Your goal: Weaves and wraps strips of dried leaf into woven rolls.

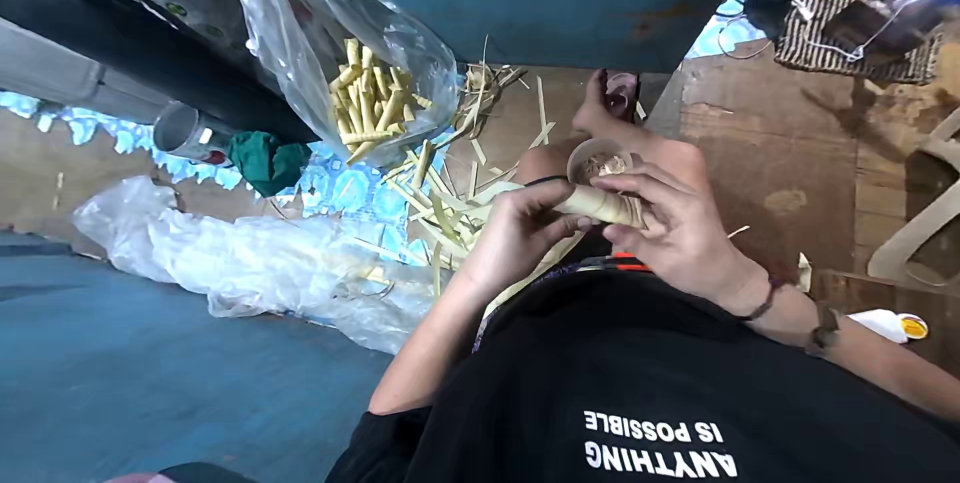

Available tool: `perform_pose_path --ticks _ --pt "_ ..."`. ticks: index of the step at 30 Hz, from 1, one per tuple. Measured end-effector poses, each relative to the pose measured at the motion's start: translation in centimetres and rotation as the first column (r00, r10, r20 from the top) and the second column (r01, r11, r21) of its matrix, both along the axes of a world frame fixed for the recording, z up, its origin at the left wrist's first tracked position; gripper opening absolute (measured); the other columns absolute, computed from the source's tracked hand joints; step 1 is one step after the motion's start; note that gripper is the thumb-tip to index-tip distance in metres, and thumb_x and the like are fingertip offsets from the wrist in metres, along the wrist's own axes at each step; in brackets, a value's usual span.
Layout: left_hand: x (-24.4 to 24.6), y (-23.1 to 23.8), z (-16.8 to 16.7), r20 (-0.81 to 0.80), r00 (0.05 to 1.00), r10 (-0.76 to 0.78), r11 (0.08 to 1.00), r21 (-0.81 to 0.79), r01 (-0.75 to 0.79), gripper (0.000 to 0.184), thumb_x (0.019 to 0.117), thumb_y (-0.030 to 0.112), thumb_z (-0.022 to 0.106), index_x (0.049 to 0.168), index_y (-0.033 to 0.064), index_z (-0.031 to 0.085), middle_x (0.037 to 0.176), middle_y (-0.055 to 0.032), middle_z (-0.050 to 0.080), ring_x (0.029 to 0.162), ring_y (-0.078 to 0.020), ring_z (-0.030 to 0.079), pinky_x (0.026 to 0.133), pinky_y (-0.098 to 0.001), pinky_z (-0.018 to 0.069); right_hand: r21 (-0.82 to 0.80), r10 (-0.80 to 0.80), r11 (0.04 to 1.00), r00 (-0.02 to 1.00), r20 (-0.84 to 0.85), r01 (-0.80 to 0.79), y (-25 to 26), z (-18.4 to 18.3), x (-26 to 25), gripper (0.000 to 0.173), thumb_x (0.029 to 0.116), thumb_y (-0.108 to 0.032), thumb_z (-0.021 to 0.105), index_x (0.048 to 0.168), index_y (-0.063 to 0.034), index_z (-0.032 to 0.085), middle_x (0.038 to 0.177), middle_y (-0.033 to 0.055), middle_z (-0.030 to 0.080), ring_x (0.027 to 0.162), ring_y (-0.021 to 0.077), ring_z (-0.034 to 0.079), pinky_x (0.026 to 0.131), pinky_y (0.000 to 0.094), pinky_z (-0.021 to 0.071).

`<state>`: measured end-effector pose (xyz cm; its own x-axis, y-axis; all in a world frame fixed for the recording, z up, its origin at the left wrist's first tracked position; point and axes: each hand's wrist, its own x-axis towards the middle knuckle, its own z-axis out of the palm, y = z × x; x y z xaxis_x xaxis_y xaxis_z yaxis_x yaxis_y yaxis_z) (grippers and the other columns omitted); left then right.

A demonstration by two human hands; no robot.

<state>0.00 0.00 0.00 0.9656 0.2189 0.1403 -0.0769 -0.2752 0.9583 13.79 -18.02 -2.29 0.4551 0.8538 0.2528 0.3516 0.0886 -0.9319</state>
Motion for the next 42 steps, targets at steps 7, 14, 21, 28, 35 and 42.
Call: perform_pose_path --ticks 7,14,21,28,35,42 --pt "0.1 0.4 -0.1 -0.050 0.998 -0.048 0.998 -0.036 0.046 0.013 0.0888 0.001 0.076 0.100 -0.0025 0.070 0.078 -0.0055 0.071 0.062 -0.0074 0.065 0.060 -0.0230 0.0574 -0.135 -0.003 0.989 0.903 -0.429 -0.061 -0.4 0.4 -0.1 0.028 0.1087 -0.017 0.046 0.128 -0.0088 0.065 0.087 -0.0002 0.073 0.066 0.0039 0.068 0.059 0.0181 0.0586" --pt "0.2 0.7 -0.2 -0.074 0.997 -0.037 0.998 -0.053 0.033 0.016 0.0878 0.001 0.077 0.102 -0.0006 0.070 0.078 -0.0049 0.070 0.061 -0.0072 0.062 0.057 -0.0225 0.0546 -0.125 -0.015 0.988 0.730 -0.684 -0.096 -0.9 0.1 0.3 0.036 0.1119 -0.019 0.035 0.129 -0.0075 0.065 0.081 0.0051 0.073 0.060 0.0093 0.068 0.054 0.0213 0.0582" --pt "0.3 0.8 -0.1 -0.079 0.997 -0.022 0.997 -0.079 0.016 0.016 0.0875 0.001 0.077 0.102 -0.0001 0.069 0.075 -0.0050 0.069 0.057 -0.0069 0.060 0.054 -0.0210 0.0525 -0.079 -0.043 0.996 0.984 -0.175 0.029 -1.7 -1.2 -0.2 0.033 0.1057 -0.021 0.055 0.135 -0.0063 0.063 0.103 0.0007 0.073 0.081 0.0053 0.070 0.073 0.0213 0.0607" --pt "0.3 0.8 -0.2 -0.105 0.994 -0.038 0.996 -0.087 0.029 0.015 0.0894 -0.001 0.074 0.102 -0.0012 0.066 0.081 -0.0071 0.073 0.067 -0.0108 0.070 0.064 -0.0257 0.0613 0.000 -0.120 0.992 0.973 0.197 0.123 -2.5 -2.1 -0.3 0.047 0.0985 -0.028 0.068 0.135 0.0003 0.062 0.116 0.0116 0.068 0.101 0.0139 0.067 0.088 0.0281 0.0571" --pt "0.5 0.8 -0.6 -0.107 0.992 -0.069 0.994 -0.088 0.060 0.012 0.0898 0.000 0.074 0.099 -0.0012 0.067 0.078 -0.0068 0.071 0.064 -0.0098 0.067 0.061 -0.0247 0.0591 -0.151 -0.107 0.987 0.908 -0.405 0.049 -3.4 -1.9 -0.3 0.031 0.1079 -0.019 0.047 0.133 -0.0072 0.063 0.095 0.0004 0.073 0.074 0.0047 0.069 0.066 0.0199 0.0592" --pt "0.6 0.8 -0.8 -0.107 0.989 -0.099 0.991 -0.098 0.089 0.016 0.0877 -0.002 0.075 0.101 -0.0006 0.067 0.079 -0.0057 0.069 0.061 -0.0075 0.062 0.057 -0.0217 0.0543 -0.195 -0.136 0.981 0.678 -0.722 -0.011 -4.3 -1.4 0.4 0.038 0.1124 -0.023 0.033 0.126 -0.0093 0.066 0.078 0.0025 0.071 0.058 0.0055 0.065 0.052 0.0178 0.0558"
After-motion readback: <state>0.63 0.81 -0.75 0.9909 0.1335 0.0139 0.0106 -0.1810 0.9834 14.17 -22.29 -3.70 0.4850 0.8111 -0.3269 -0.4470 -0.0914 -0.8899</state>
